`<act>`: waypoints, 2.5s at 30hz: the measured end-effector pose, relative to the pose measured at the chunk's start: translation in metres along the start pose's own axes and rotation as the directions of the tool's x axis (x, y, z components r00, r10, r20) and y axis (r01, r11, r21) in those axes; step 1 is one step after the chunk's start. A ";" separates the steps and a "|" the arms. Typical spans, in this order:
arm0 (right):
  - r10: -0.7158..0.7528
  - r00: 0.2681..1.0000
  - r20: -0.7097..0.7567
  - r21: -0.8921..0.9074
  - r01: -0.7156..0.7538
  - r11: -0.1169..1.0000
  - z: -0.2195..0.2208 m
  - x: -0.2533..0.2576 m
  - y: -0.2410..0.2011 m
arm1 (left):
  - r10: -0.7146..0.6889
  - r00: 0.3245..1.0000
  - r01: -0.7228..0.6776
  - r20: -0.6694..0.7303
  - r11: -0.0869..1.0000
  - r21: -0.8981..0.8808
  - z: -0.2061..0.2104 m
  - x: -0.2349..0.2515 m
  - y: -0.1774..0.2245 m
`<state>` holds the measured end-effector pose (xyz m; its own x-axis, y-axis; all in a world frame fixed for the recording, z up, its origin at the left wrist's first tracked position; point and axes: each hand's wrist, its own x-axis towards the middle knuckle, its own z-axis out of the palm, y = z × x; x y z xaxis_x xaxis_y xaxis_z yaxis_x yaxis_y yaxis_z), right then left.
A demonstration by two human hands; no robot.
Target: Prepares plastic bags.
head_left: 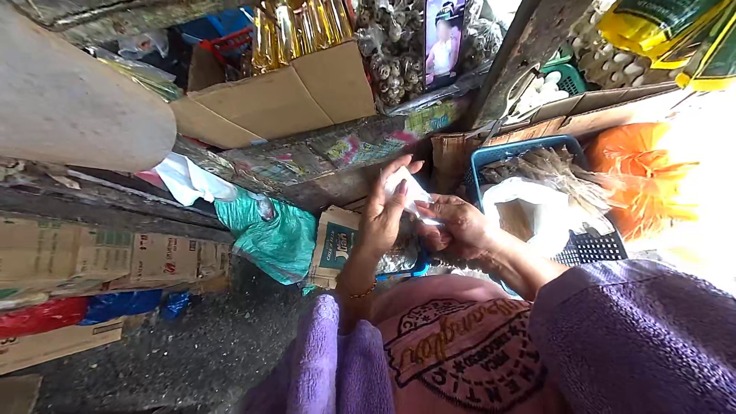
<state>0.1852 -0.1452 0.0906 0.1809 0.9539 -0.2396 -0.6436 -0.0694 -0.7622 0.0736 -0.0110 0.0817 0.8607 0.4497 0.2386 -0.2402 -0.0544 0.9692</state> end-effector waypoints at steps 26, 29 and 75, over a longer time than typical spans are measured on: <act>-0.047 0.998 0.038 0.085 0.044 0.995 -0.013 -0.018 0.012 | -0.027 0.970 0.038 -0.241 0.998 0.044 0.025 0.003 -0.017; -0.041 0.999 0.033 0.093 0.037 0.995 -0.013 -0.018 0.013 | -0.028 0.970 0.016 -0.243 0.999 -0.051 0.024 0.006 -0.020; -0.109 0.994 0.006 0.119 0.107 0.987 -0.035 -0.026 0.022 | -0.204 0.972 0.183 -0.115 0.968 -0.171 0.026 0.009 -0.034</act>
<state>0.1929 -0.1813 0.0591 0.2449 0.9576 -0.1515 -0.7045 0.0684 -0.7064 0.1016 -0.0286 0.0525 0.8341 0.5510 0.0273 -0.1517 0.1816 0.9716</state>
